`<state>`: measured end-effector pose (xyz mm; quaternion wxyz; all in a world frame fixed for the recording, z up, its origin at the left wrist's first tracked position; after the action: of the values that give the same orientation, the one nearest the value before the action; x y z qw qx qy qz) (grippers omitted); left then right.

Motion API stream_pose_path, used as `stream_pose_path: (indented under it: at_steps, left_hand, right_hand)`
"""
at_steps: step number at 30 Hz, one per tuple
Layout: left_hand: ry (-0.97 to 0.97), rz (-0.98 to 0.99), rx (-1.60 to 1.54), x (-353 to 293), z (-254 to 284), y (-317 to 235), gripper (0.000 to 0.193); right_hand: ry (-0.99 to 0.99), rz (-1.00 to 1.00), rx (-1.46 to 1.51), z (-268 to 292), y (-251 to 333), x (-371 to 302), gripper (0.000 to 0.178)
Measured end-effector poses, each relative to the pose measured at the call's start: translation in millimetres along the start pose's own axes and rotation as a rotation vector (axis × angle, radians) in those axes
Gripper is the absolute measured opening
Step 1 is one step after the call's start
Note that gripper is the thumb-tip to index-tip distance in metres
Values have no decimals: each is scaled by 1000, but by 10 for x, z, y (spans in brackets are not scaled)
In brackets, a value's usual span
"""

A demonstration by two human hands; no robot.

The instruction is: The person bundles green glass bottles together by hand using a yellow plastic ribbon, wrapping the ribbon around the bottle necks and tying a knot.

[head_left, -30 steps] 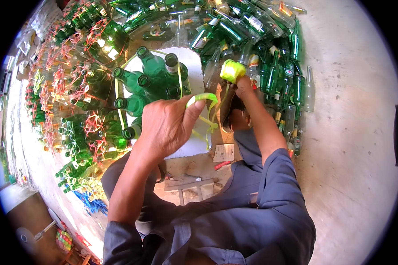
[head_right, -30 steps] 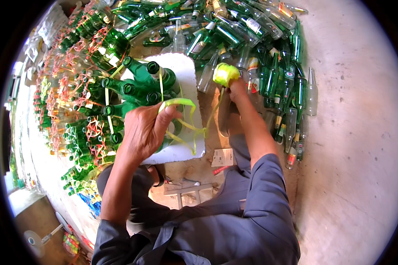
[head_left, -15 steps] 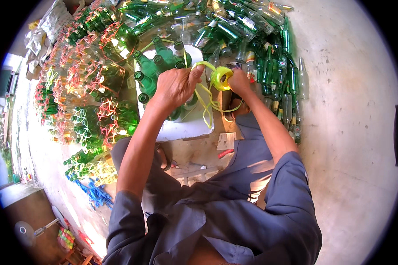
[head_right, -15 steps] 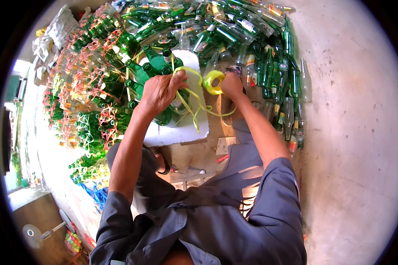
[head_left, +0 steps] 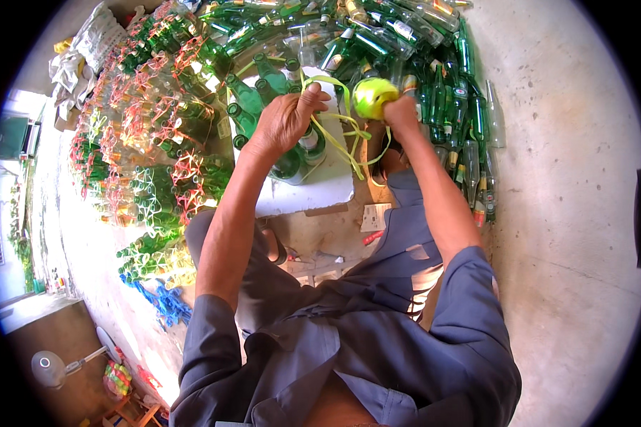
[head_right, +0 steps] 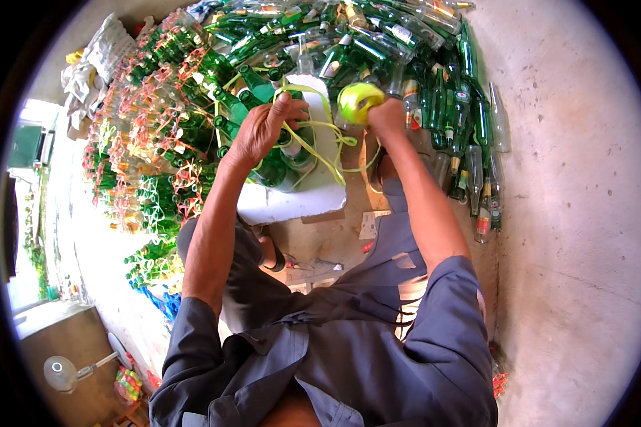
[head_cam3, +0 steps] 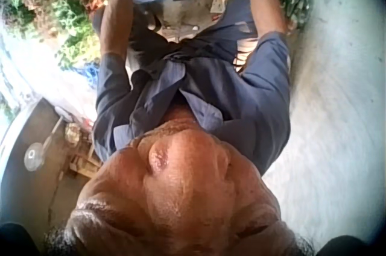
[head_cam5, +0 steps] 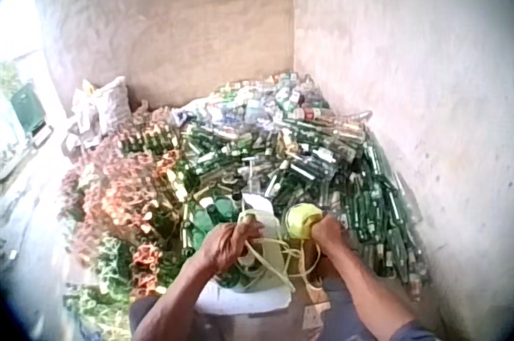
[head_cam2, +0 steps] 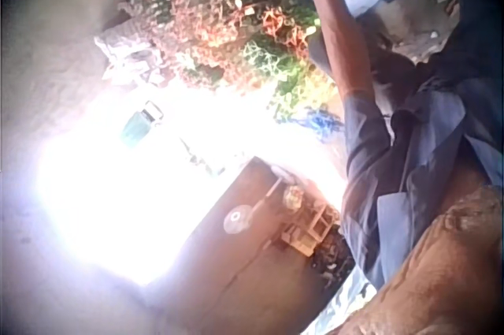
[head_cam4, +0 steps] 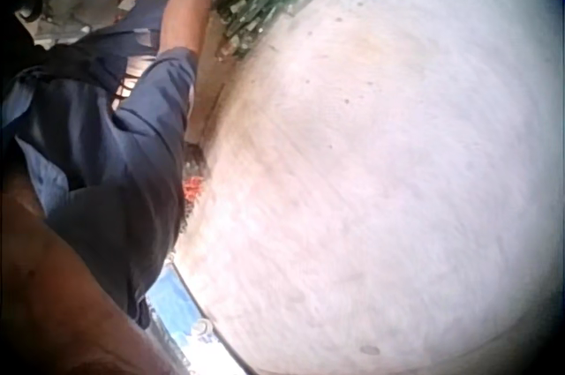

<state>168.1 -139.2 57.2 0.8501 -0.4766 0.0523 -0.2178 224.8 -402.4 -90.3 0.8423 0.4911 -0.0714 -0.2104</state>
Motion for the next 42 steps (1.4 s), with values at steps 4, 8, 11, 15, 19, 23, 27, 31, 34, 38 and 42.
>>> stream_pose_path:
  at_steps: [4, 8, 11, 15, 19, 23, 27, 31, 34, 38, 42]
  left_hand:
    - [7, 6, 37, -36, 19, 33, 70]
    - [4, 20, 70, -41, 19, 85, 68]
    - [10, -3, 114, -21, -25, 36, 65]
    - [11, -10, 158, -28, -39, 11, 65]
    - [8, -26, 216, -21, -32, 63, 65]
    - [0, -18, 234, -27, -17, 73, 65]
    - [-11, -3, 170, -17, -39, 55, 66]
    - [-19, 21, 100, -31, -16, 58, 65]
    - [-13, 23, 81, -30, -29, 73, 66]
    - [-8, 29, 84, -43, -18, 104, 67]
    - [17, 14, 97, -44, -33, 94, 68]
  right_hand:
    - [-27, -229, 505, 371, -19, 22, 11]
    - [9, -366, 928, 756, 149, 7, 16]
    - [-5, -265, 1074, 1144, 317, 24, 20]
    - [264, -88, 1241, 1578, 670, -43, 18]
    - [663, -31, 1629, 1821, 1218, -472, 27]
    - [795, 11, 1715, 1866, 1622, -895, 34]
    - [942, 8, 1659, 1601, 1782, -1157, 40]
    - [991, -102, 1618, 1059, 1628, -1294, 46]
    - [927, -140, 1400, 598, 1341, -1349, 45]
    - [1047, -379, 1106, -42, 896, -1566, 33]
    - [1082, -556, 876, -429, 531, -1686, 25]
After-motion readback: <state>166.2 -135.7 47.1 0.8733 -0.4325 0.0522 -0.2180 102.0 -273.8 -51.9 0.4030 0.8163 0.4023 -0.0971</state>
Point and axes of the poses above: each hand's wrist, its own x-axis towards the middle knuckle, its own z-axis out of the back of the hand, y = z × x, the point moved 10 cm from there along x, towards the middle knuckle, and after that the axes turned 7 degrees about -z, right-handed, at the moved point
